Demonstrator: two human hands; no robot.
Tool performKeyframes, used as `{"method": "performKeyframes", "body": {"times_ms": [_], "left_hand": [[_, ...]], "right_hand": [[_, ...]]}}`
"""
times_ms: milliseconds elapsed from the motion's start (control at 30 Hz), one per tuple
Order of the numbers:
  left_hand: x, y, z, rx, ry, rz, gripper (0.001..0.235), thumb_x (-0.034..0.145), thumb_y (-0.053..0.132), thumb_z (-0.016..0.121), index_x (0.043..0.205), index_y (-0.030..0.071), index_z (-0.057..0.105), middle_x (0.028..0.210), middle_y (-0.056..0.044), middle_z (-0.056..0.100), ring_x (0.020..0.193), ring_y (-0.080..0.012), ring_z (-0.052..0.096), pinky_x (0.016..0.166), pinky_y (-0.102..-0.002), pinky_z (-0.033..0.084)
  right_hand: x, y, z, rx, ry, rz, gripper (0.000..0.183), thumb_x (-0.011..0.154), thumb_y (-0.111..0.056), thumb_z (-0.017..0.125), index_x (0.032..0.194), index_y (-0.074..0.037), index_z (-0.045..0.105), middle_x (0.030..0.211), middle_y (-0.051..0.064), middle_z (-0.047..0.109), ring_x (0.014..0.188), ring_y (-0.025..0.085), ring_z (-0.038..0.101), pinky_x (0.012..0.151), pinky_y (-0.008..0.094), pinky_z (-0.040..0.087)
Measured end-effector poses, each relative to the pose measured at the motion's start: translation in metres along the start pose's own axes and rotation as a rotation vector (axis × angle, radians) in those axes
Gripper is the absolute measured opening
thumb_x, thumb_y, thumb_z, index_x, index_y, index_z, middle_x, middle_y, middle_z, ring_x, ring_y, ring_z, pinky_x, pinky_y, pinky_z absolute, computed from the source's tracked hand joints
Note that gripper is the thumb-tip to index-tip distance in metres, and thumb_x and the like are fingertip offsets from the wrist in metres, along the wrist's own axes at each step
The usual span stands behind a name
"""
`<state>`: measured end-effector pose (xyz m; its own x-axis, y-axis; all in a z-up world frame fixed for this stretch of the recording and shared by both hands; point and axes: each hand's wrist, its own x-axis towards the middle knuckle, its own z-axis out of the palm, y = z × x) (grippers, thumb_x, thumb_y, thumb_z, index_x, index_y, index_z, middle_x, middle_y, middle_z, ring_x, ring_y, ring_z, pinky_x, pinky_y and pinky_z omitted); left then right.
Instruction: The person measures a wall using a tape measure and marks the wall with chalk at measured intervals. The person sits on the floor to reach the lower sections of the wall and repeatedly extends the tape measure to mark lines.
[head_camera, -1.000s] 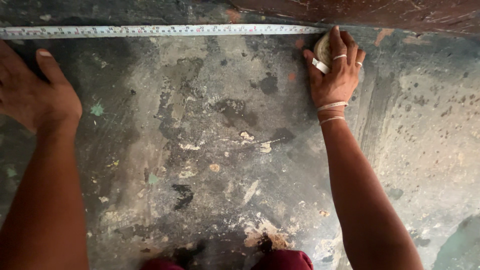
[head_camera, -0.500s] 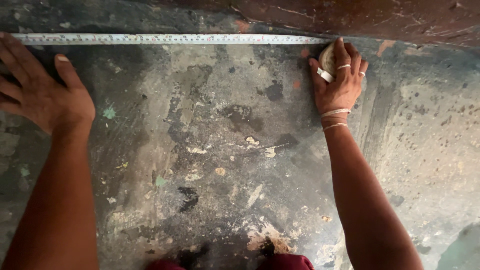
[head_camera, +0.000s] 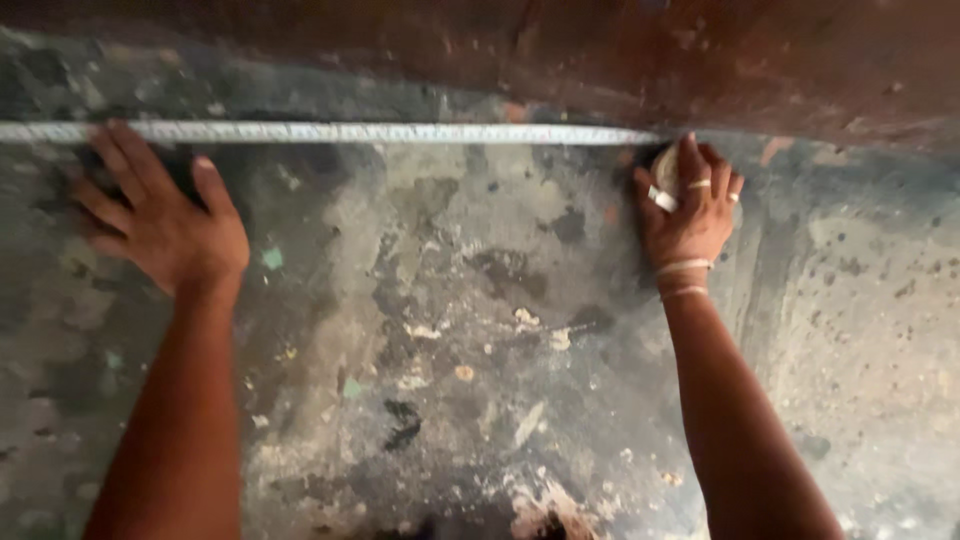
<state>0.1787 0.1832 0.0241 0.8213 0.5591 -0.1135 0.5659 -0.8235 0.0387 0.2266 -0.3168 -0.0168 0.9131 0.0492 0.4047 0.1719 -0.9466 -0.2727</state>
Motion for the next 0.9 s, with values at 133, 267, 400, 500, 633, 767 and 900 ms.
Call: {"method": "performKeyframes", "body": {"times_ms": [133, 267, 400, 500, 633, 767, 900], "left_hand": [[0.006, 0.003, -0.003, -0.066, -0.012, -0.026, 0.078, 0.111, 0.054, 0.027, 0.172, 0.009, 0.008, 0.179, -0.007, 0.004, 0.156, -0.0488, 0.01, 0.123, -0.067, 0.01], [0.001, 0.002, -0.001, -0.052, -0.007, -0.032, 0.078, 0.11, 0.054, 0.027, 0.171, 0.009, 0.01, 0.178, -0.006, 0.004, 0.156, -0.0485, 0.011, 0.122, -0.068, 0.011], [0.005, 0.004, -0.002, -0.05, 0.025, -0.014, 0.078, 0.11, 0.053, 0.027, 0.171, 0.008, 0.012, 0.179, -0.005, 0.007, 0.155, -0.0485, 0.014, 0.123, -0.067, 0.012], [0.003, 0.002, 0.001, -0.054, 0.045, -0.003, 0.077, 0.11, 0.054, 0.026, 0.17, 0.007, 0.012, 0.178, -0.006, 0.007, 0.154, -0.0491, 0.012, 0.121, -0.067, 0.011], [0.004, 0.003, 0.0, -0.055, 0.033, -0.012, 0.078, 0.108, 0.054, 0.024, 0.17, 0.008, 0.011, 0.177, -0.005, 0.007, 0.154, -0.0478, 0.012, 0.121, -0.066, 0.01], [0.004, 0.003, -0.002, -0.056, 0.02, -0.018, 0.078, 0.107, 0.055, 0.022, 0.169, 0.009, 0.01, 0.177, -0.004, 0.005, 0.154, -0.0471, 0.011, 0.122, -0.065, 0.009], [0.004, 0.003, -0.002, -0.036, 0.008, -0.02, 0.078, 0.108, 0.056, 0.021, 0.169, 0.008, 0.009, 0.177, -0.005, 0.004, 0.154, -0.0468, 0.01, 0.122, -0.065, 0.009]], "right_hand": [[0.004, 0.0, 0.003, 0.006, 0.004, 0.006, 0.063, 0.098, -0.036, 0.085, 0.149, -0.013, 0.058, 0.138, 0.015, 0.061, 0.119, 0.042, 0.056, 0.1, 0.051, 0.05], [-0.003, 0.003, 0.002, -0.011, 0.002, -0.005, 0.062, 0.098, -0.037, 0.086, 0.149, -0.013, 0.058, 0.137, 0.015, 0.061, 0.118, 0.042, 0.056, 0.099, 0.051, 0.05], [0.004, 0.0, 0.004, -0.007, 0.007, 0.019, 0.062, 0.096, -0.037, 0.085, 0.147, -0.014, 0.059, 0.137, 0.014, 0.061, 0.117, 0.042, 0.056, 0.097, 0.05, 0.05], [0.001, -0.002, 0.002, -0.015, 0.018, 0.006, 0.063, 0.096, -0.037, 0.085, 0.148, -0.013, 0.058, 0.136, 0.014, 0.06, 0.118, 0.041, 0.056, 0.099, 0.051, 0.051], [0.003, -0.006, -0.001, -0.021, -0.012, 0.065, 0.063, 0.093, -0.037, 0.085, 0.145, -0.013, 0.059, 0.136, 0.013, 0.062, 0.118, 0.041, 0.057, 0.095, 0.05, 0.051], [0.005, -0.009, -0.002, -0.024, 0.006, 0.056, 0.062, 0.093, -0.037, 0.085, 0.145, -0.013, 0.06, 0.136, 0.014, 0.062, 0.119, 0.041, 0.057, 0.096, 0.05, 0.051], [0.003, -0.008, -0.003, -0.007, -0.004, 0.037, 0.062, 0.097, -0.036, 0.085, 0.147, -0.012, 0.059, 0.138, 0.015, 0.061, 0.119, 0.042, 0.056, 0.099, 0.051, 0.05]]}}
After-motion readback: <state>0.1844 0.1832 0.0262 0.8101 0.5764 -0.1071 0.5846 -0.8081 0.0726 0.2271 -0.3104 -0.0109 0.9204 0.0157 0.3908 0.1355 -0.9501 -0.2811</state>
